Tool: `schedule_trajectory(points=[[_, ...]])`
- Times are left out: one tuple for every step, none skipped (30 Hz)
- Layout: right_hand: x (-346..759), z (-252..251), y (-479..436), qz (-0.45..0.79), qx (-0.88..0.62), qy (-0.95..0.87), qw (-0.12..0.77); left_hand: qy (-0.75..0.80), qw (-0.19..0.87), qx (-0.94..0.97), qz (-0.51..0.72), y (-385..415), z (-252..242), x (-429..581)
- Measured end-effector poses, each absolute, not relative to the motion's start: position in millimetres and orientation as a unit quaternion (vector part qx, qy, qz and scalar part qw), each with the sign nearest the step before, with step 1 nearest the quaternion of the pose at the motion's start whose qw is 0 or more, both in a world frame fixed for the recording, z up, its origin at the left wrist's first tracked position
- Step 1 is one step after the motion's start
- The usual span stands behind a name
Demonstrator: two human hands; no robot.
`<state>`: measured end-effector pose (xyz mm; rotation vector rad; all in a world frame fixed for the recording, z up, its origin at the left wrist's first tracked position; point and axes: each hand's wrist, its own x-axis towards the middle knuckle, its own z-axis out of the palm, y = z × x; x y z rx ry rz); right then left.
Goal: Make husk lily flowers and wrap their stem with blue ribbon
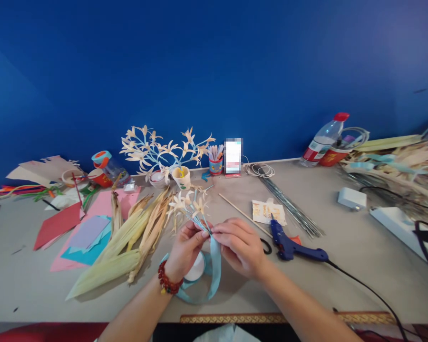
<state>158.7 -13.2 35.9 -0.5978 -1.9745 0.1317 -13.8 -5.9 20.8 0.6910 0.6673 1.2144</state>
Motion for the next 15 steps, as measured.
schedule_trajectory(points=[[158.8,35.5,-13.7,0.046,-0.246,-0.821,0.513,0.302,0.714,0.313,0.549,-5.7,21.3,-13.9],[158.9,35.2,-14.3,0.040,-0.245,-0.822,0.513,0.302,0.713,0.316,0.549,-5.6,21.9,-13.8],[159.0,34.8,-14.8,0.034,-0.245,-0.822,0.513,0.302,0.711,0.319,0.549,-5.5,22.5,-13.8],[159.0,34.3,-15.2,0.029,-0.247,-0.822,0.513,0.302,0.710,0.321,0.549,-5.5,23.1,-13.7],[158.9,33.6,-15.5,0.022,-0.248,-0.821,0.514,0.304,0.708,0.324,0.549,-5.5,23.7,-13.8],[158.7,32.9,-15.7,0.015,-0.248,-0.819,0.517,0.306,0.705,0.327,0.550,-5.6,24.3,-13.9],[158.3,32.2,-15.7,0.007,-0.246,-0.817,0.521,0.310,0.702,0.331,0.550,-5.8,24.8,-14.1],[157.9,31.7,-15.7,-0.001,-0.242,-0.815,0.526,0.314,0.699,0.334,0.549,-5.9,25.3,-14.3],[157.3,31.4,-15.6,-0.007,-0.240,-0.813,0.530,0.317,0.696,0.337,0.549,-6.0,25.6,-14.6],[156.6,31.4,-15.5,-0.010,-0.239,-0.812,0.532,0.319,0.695,0.339,0.548,-6.0,25.8,-14.7],[156.0,31.7,-15.5,-0.009,-0.242,-0.811,0.532,0.320,0.694,0.340,0.548,-5.9,25.9,-14.8],[155.5,32.3,-15.5,-0.007,-0.246,-0.811,0.531,0.321,0.693,0.341,0.549,-5.7,25.9,-14.7],[155.1,33.1,-15.6,-0.005,-0.250,-0.811,0.529,0.321,0.691,0.342,0.550,-5.4,25.7,-14.5],[154.7,33.8,-15.7,-0.003,-0.254,-0.810,0.529,0.321,0.688,0.343,0.553,-5.1,25.5,-14.1],[154.6,34.5,-15.9,-0.003,-0.255,-0.810,0.529,0.320,0.685,0.345,0.556,-4.9,25.1,-13.6]])
